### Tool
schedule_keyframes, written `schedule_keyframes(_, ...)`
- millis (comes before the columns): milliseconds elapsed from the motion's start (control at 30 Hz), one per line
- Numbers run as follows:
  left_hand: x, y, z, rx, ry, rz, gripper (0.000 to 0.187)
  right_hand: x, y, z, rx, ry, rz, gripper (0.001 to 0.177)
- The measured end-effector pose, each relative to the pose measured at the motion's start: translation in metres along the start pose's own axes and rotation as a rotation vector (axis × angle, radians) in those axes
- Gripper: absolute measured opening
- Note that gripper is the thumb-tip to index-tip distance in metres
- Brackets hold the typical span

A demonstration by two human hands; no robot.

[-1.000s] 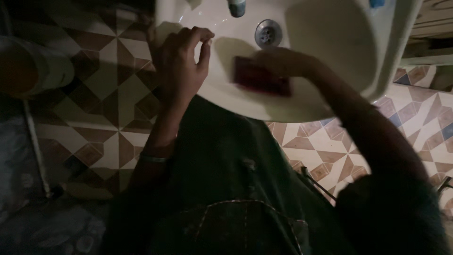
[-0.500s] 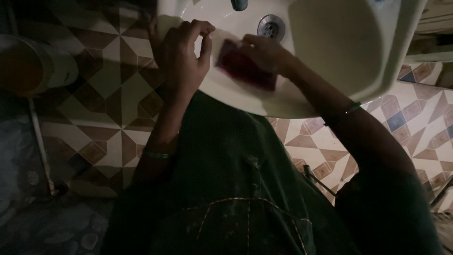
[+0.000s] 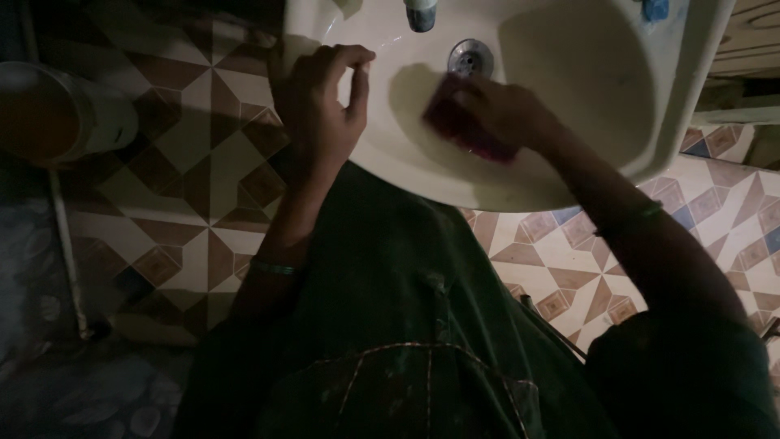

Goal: The person scrubs a white bathroom sink with a red sponge and blue soap, repeatedly rinsing the sponge and wiping the basin and faucet area. The person turns the tap on and off multiple times to rinse the sponge and the sink surface.

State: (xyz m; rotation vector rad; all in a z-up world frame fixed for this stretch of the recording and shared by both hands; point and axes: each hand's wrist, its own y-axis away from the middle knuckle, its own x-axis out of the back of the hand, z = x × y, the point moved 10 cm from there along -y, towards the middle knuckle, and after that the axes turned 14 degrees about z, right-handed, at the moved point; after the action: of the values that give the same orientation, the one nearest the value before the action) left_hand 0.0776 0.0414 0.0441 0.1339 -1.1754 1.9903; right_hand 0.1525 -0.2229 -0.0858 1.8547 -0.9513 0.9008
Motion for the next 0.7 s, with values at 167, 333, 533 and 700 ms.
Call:
schedule_keyframes(167,0.021,0.007,-0.017,0.14,0.133,0.184,0.011,-0.03,-0.019,-0.103,0.096,-0.391,-0.167,0.057)
schedule_keyframes(333,0.025,0.003,-0.02,0.199,0.204,0.253,0.018,-0.005,-0.01,-0.148,0.111,-0.726,-0.145,0.062)
schedule_keyframes(533,0.023,0.005,-0.029,0.184,0.206,0.314,0.023,0.0,-0.002,-0.099,0.094,-0.309,-0.035,0.058)
schedule_keyframes(700,0.017,0.03,-0.061,0.39,0.503,0.477,0.028,0.001,0.021,-0.099,-0.049,-0.406,-0.095,0.054)
